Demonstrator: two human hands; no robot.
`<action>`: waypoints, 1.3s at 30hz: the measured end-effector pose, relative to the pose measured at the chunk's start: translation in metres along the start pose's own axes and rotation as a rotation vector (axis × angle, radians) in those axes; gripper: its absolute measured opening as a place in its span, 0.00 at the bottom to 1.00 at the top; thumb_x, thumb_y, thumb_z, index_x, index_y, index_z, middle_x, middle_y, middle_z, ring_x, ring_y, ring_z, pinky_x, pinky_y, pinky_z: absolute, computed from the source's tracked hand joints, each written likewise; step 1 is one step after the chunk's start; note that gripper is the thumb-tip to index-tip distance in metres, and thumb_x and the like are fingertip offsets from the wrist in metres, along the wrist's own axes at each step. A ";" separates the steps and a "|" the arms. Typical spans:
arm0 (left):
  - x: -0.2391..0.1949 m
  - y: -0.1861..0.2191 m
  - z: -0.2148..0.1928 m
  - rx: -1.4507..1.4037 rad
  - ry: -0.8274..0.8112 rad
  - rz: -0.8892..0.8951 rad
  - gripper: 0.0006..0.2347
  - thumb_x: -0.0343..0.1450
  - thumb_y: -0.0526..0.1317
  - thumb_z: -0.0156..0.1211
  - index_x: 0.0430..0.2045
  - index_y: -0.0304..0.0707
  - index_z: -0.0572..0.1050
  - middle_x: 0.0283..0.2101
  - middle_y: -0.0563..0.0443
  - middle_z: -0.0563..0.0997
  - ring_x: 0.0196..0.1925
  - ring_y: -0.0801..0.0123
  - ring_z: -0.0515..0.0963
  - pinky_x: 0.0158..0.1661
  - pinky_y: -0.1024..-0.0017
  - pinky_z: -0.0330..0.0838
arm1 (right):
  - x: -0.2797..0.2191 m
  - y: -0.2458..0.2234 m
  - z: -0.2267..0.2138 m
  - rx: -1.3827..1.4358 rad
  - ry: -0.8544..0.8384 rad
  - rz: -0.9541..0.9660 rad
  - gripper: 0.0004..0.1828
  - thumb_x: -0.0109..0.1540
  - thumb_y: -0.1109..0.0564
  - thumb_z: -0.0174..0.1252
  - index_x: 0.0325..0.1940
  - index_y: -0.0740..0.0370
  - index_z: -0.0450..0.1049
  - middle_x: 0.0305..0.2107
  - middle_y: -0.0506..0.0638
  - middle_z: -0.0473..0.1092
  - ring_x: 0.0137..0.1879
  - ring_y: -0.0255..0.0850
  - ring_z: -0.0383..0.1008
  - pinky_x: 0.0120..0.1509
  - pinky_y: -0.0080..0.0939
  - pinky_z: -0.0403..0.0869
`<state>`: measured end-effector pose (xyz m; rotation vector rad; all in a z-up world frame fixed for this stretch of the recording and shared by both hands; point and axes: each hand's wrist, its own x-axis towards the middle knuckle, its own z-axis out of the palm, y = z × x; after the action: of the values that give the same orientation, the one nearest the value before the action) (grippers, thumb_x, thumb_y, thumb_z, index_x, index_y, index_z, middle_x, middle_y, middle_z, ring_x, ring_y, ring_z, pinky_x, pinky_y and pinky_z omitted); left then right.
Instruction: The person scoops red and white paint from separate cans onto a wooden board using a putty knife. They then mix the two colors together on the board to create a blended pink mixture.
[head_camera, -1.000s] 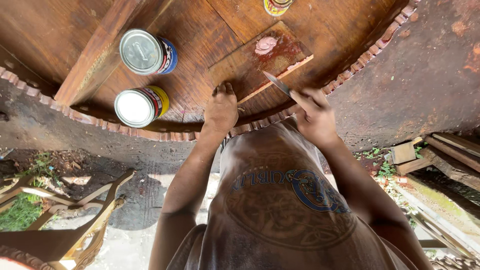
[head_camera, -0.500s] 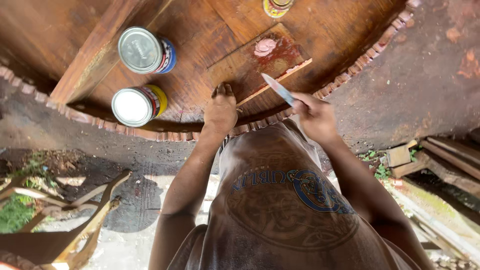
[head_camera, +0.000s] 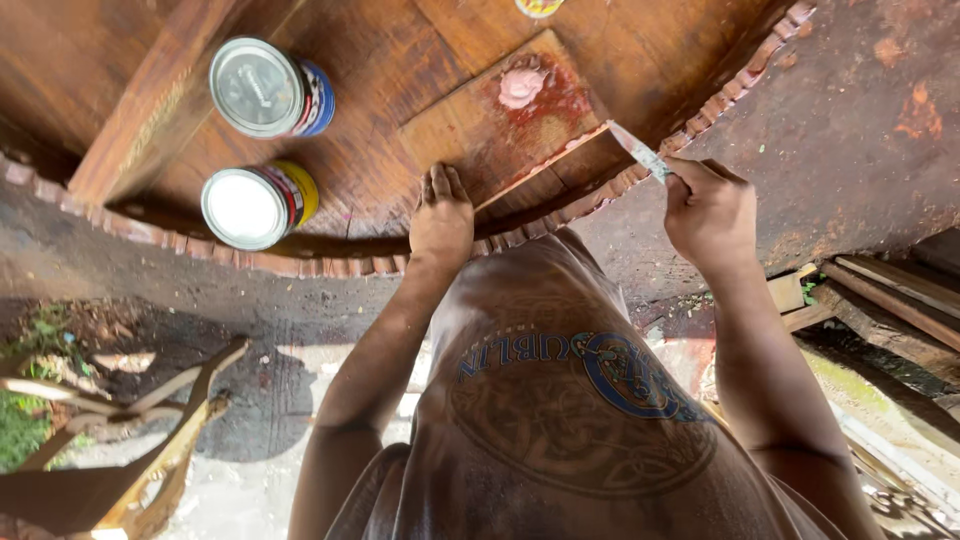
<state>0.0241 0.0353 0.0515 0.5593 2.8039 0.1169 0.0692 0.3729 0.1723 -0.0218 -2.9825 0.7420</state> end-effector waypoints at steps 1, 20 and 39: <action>0.005 0.001 0.001 0.020 -0.013 0.024 0.25 0.70 0.34 0.54 0.62 0.14 0.62 0.66 0.21 0.65 0.67 0.39 0.70 0.63 0.61 0.70 | 0.006 0.003 0.001 -0.052 0.026 -0.033 0.10 0.66 0.66 0.60 0.50 0.65 0.81 0.32 0.59 0.76 0.33 0.47 0.76 0.35 0.44 0.75; -0.002 -0.001 0.012 -0.088 -0.097 -0.061 0.26 0.70 0.32 0.52 0.65 0.15 0.60 0.69 0.21 0.61 0.68 0.37 0.68 0.55 0.59 0.75 | -0.008 -0.031 0.057 0.110 -0.075 -0.011 0.11 0.69 0.65 0.56 0.53 0.65 0.80 0.26 0.53 0.74 0.21 0.35 0.69 0.20 0.34 0.67; 0.013 -0.040 0.006 -0.108 -0.077 0.048 0.25 0.70 0.33 0.58 0.65 0.23 0.65 0.64 0.36 0.63 0.65 0.43 0.67 0.59 0.61 0.70 | 0.071 0.028 0.101 0.199 -0.164 -0.026 0.14 0.68 0.66 0.56 0.57 0.61 0.78 0.39 0.60 0.77 0.42 0.48 0.80 0.46 0.45 0.79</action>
<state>0.0002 0.0036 0.0374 0.5926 2.6912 0.2493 -0.0087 0.3520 0.0744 0.0924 -3.0363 1.0826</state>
